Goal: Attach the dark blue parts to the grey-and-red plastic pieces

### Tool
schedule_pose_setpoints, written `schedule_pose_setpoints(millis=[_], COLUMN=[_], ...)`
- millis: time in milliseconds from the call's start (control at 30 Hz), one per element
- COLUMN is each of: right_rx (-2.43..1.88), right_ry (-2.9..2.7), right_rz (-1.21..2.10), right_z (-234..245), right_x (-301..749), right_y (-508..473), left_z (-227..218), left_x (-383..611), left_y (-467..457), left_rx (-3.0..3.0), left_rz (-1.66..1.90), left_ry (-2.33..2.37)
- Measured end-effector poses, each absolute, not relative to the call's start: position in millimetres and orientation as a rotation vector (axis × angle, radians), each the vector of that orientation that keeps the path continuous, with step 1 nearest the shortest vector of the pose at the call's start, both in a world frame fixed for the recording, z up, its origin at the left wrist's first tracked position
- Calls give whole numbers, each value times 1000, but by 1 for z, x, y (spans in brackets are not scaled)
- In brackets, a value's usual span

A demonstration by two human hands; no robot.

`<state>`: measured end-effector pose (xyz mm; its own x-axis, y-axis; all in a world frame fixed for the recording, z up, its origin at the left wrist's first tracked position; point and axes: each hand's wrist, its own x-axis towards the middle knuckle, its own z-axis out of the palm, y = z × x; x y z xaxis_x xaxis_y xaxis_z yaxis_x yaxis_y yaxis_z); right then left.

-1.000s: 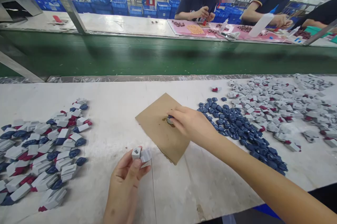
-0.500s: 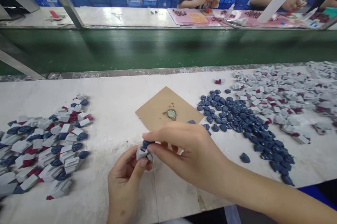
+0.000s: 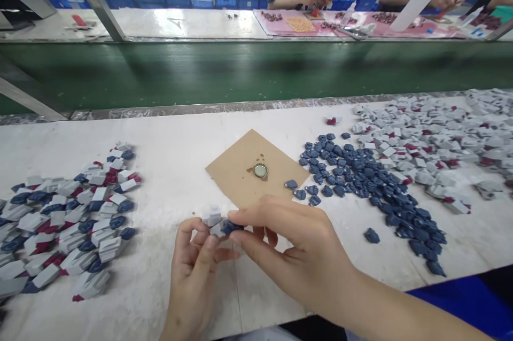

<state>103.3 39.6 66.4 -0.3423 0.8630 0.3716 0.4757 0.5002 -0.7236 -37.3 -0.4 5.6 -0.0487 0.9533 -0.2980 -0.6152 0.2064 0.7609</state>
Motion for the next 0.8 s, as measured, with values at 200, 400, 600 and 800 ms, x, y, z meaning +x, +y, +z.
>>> schedule_pose_setpoints(millis=[200,400,600,800], right_rx=[-1132,-1106,-1090,-1082], right_ry=[-1969,-1984,-2056,-2070], right_rz=[691,703,701,793], right_z=[61,58,57,50], right_x=[101,102,102,101], right_y=[38,39,36,36], left_z=[13,13,15,10], left_x=[-32,-31,-29,-30], left_y=[2,3,1,-3], left_rx=[326,372,443,505], left_rz=[1352,1368,1381,1416], left_ry=[1048,1084,1141,1200])
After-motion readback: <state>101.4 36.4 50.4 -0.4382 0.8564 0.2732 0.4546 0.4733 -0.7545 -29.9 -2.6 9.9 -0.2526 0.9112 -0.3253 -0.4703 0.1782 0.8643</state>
